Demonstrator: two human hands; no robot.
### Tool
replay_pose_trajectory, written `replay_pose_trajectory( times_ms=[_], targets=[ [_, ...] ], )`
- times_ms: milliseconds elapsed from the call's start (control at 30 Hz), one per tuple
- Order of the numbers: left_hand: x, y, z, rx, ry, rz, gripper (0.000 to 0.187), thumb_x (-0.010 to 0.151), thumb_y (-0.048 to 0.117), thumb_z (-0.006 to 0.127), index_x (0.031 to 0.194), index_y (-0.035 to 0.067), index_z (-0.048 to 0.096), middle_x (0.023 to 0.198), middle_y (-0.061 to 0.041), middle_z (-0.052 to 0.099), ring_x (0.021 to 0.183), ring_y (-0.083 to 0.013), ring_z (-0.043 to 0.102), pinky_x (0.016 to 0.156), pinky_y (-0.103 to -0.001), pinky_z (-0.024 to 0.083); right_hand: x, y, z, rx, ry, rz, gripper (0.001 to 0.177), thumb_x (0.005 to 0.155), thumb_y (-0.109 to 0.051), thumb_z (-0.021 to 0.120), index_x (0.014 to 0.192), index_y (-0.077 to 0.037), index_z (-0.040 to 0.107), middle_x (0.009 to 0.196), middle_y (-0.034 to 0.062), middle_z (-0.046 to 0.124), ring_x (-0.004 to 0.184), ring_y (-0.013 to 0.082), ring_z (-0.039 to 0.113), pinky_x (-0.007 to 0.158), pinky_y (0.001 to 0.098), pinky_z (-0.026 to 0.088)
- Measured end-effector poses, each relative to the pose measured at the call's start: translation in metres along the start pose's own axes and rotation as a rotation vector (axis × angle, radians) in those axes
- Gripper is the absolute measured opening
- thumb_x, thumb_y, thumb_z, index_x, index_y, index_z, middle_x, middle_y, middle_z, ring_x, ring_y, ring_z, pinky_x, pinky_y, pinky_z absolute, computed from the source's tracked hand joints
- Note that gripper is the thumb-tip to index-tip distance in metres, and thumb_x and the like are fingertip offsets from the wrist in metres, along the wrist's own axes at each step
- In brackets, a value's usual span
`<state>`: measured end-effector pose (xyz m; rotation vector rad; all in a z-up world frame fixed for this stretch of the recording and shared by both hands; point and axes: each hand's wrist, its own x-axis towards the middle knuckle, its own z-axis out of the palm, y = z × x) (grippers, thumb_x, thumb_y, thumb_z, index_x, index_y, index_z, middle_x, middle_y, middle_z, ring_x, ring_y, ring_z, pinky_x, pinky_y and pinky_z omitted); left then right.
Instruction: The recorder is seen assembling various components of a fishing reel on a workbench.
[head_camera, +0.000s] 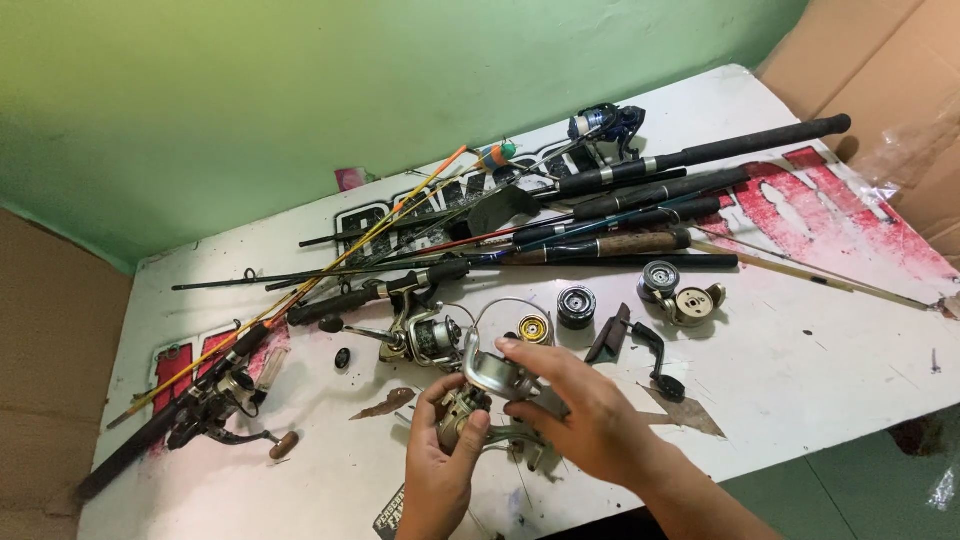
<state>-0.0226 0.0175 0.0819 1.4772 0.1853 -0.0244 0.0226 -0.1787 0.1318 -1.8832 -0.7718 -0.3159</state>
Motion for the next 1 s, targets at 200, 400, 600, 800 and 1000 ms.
replay_pose_trajectory(
  times_ms=[200, 400, 600, 800, 1000],
  targets=[
    [0.005, -0.001, 0.007, -0.148, 0.042, 0.013, 0.06, 0.091, 0.007, 0.061, 0.148, 0.003, 0.043, 0.125, -0.023, 0.069, 0.102, -0.0255, 0.071, 0.085, -0.036, 0.062, -0.002, -0.002, 0.015, -0.135, -0.046, -0.151, 0.059, 0.083, -0.001, 0.077, 0.136, -0.005, 0.053, 0.136, 0.017, 0.063, 0.111, 0.0303, 0.071, 0.092, 0.0391, 0.062],
    [0.006, -0.008, 0.004, -0.169, 0.037, -0.023, 0.066, 0.087, 0.019, 0.07, 0.146, -0.001, 0.049, 0.118, -0.023, 0.073, 0.095, -0.0252, 0.073, 0.083, -0.036, 0.063, -0.004, -0.003, 0.016, -0.149, -0.017, -0.202, 0.061, 0.083, 0.003, 0.074, 0.138, -0.008, 0.052, 0.135, 0.0134, 0.066, 0.118, 0.0296, 0.068, 0.101, 0.0423, 0.057],
    [0.003, 0.0, 0.007, -0.119, -0.018, 0.013, 0.07, 0.087, 0.009, 0.069, 0.151, 0.001, 0.041, 0.123, -0.021, 0.072, 0.097, -0.0229, 0.074, 0.08, -0.032, 0.063, -0.007, 0.005, 0.017, -0.091, -0.006, -0.129, 0.065, 0.078, 0.001, 0.081, 0.136, -0.009, 0.053, 0.135, 0.0121, 0.067, 0.12, 0.0302, 0.069, 0.105, 0.0424, 0.06],
    [0.005, 0.0, 0.012, -0.114, 0.025, 0.014, 0.077, 0.081, 0.026, 0.079, 0.147, 0.001, 0.047, 0.119, -0.02, 0.073, 0.095, -0.0232, 0.074, 0.08, -0.032, 0.062, -0.008, -0.001, 0.016, -0.133, -0.001, -0.158, 0.058, 0.078, 0.005, 0.077, 0.132, -0.006, 0.06, 0.137, 0.0121, 0.067, 0.121, 0.0288, 0.068, 0.105, 0.0422, 0.056],
    [0.009, -0.014, 0.01, -0.399, 0.082, 0.03, 0.066, 0.082, 0.002, 0.071, 0.144, -0.005, 0.049, 0.117, -0.025, 0.067, 0.098, -0.0286, 0.067, 0.086, -0.04, 0.058, -0.009, -0.004, 0.016, -0.074, 0.011, -0.192, 0.051, 0.08, 0.001, 0.08, 0.126, -0.004, 0.059, 0.135, 0.0157, 0.065, 0.117, 0.0305, 0.07, 0.097, 0.0397, 0.062]
  ],
)
